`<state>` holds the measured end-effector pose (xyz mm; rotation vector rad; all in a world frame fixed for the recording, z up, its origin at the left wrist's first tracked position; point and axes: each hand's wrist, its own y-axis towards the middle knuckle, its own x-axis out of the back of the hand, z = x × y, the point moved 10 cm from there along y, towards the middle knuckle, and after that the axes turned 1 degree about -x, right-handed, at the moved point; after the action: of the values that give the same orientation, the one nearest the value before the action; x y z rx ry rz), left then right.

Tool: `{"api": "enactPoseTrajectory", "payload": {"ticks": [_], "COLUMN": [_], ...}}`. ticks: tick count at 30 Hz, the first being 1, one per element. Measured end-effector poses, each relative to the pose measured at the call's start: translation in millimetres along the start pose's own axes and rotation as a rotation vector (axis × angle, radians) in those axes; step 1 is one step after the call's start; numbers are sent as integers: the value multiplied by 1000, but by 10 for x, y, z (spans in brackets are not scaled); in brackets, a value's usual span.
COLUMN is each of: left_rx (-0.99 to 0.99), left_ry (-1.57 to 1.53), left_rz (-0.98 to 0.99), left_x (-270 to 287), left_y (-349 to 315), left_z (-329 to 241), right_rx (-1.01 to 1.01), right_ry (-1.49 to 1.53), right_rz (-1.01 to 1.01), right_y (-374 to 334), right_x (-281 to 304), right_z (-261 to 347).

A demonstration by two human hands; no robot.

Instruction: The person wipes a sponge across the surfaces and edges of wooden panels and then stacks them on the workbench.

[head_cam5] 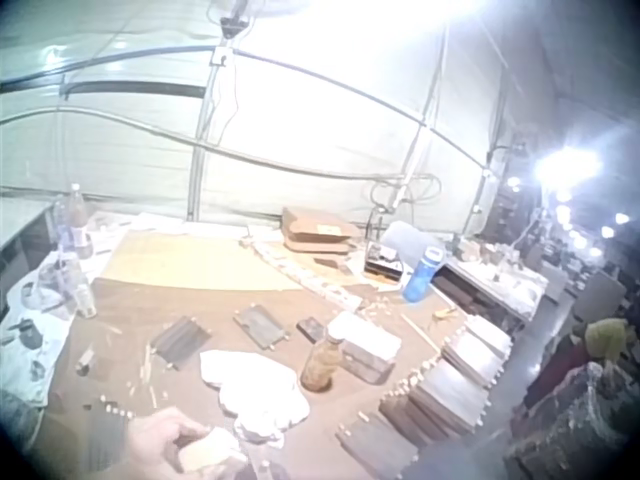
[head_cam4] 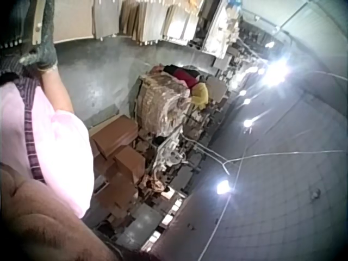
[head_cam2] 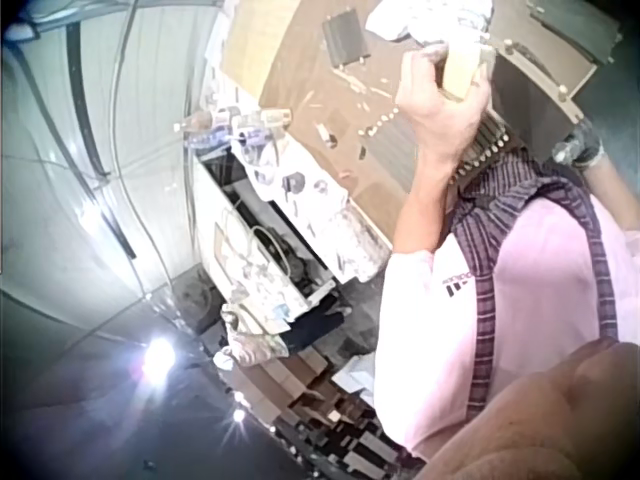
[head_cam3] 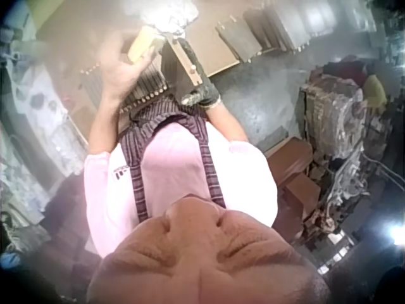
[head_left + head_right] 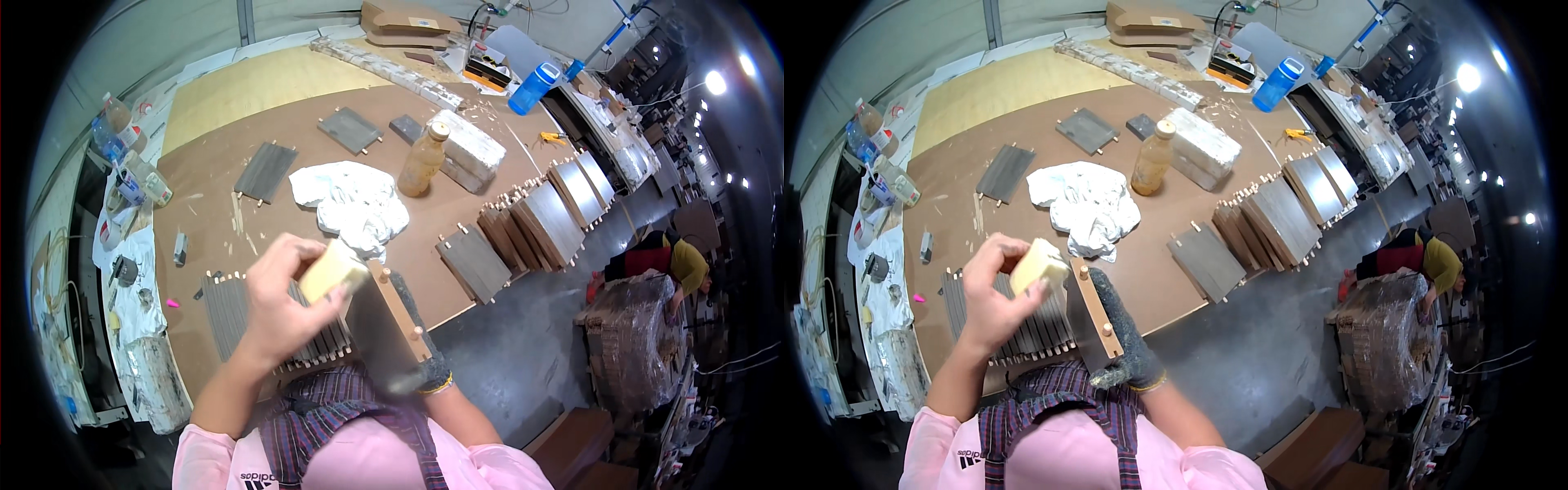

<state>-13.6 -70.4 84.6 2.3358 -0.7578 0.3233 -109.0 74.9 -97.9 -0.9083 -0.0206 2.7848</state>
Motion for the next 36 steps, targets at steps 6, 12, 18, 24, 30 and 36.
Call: {"api": "enactPoseTrajectory", "payload": {"ticks": [6,12,18,24,30,36], "left_rx": [55,-2,-90,-155,-259,-315], "left_ry": [81,-17,28,80,181,83], "left_rz": [-48,-1,3,57,137,467], "left_x": [28,6,-38,15,-6,-42], "left_y": [79,17,48,-34,-93,-511], "left_z": [247,133,94,116,-18,-154], "right_rx": [-26,-112,-46,-68,-11,-10], "right_ry": [621,1734,809,461,380,225], "right_rz": [64,219,-79,-216,-223,-325], "right_y": [37,7,-4,22,106,56], "right_x": [-223,-570,-217,-203,-212,225], "right_z": [77,266,302,417,696,706]}}
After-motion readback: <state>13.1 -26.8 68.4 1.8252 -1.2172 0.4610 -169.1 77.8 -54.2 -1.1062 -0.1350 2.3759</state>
